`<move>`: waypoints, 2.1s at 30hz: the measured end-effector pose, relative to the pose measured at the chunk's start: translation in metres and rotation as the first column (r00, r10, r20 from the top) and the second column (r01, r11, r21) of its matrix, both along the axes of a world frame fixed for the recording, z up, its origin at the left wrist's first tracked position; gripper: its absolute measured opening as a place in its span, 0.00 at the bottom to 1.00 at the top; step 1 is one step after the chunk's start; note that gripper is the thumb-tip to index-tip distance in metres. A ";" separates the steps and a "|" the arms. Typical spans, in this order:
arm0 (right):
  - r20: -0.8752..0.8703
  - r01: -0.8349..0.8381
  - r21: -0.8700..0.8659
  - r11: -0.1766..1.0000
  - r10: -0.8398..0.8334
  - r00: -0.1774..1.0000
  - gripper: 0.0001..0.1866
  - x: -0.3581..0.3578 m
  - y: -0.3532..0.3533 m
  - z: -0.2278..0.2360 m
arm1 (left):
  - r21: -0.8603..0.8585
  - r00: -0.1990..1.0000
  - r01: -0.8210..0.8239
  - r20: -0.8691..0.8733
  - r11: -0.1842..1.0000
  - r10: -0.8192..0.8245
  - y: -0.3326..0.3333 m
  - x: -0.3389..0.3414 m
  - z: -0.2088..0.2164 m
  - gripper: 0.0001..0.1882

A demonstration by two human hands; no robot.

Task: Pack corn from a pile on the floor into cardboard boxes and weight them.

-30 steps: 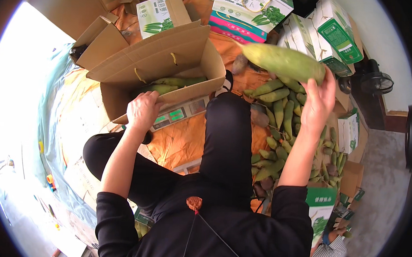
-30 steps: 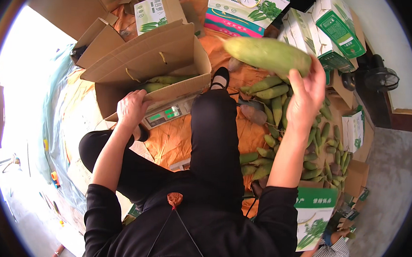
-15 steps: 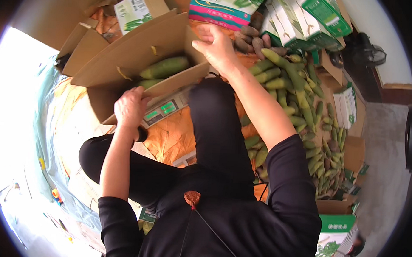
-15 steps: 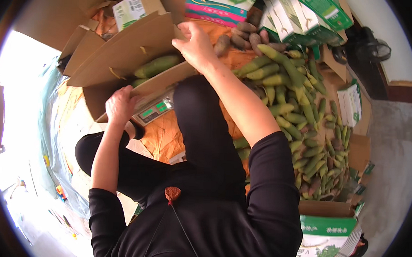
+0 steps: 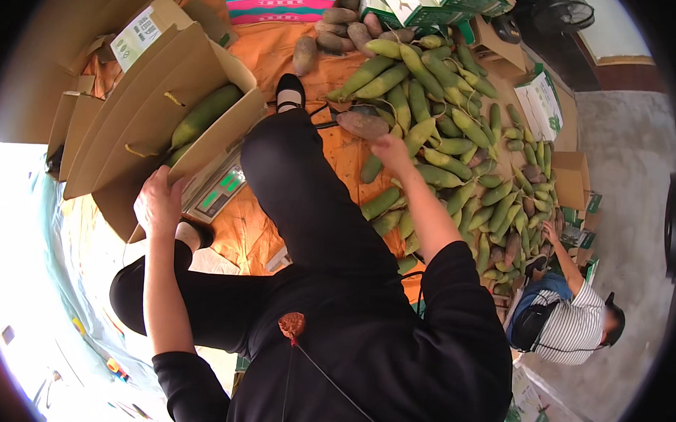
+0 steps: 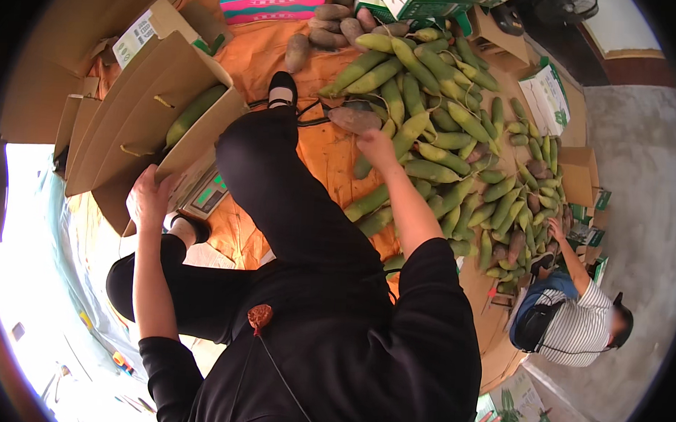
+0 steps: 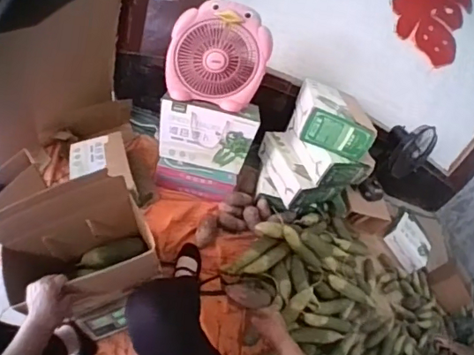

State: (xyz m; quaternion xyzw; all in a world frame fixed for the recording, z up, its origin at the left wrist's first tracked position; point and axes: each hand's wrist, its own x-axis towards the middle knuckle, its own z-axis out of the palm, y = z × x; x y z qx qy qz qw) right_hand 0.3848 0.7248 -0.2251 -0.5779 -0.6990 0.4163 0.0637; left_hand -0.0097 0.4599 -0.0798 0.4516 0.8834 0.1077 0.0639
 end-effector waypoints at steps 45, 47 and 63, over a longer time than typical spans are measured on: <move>-0.624 -0.216 0.113 0.970 0.238 0.744 0.33 -0.146 0.050 0.174 | 0.023 1.000 -0.006 -0.005 1.000 0.006 0.002 0.004 0.013 0.09; -0.660 -0.337 0.158 0.928 0.353 0.663 0.33 -0.189 0.032 0.225 | 0.068 0.999 -0.004 -0.032 0.998 0.007 0.001 0.005 0.012 0.10; 0.136 -0.764 0.498 0.410 0.833 0.536 0.30 -0.316 -0.035 0.190 | 0.071 0.972 0.069 -0.227 0.995 -0.052 -0.005 0.005 0.000 0.11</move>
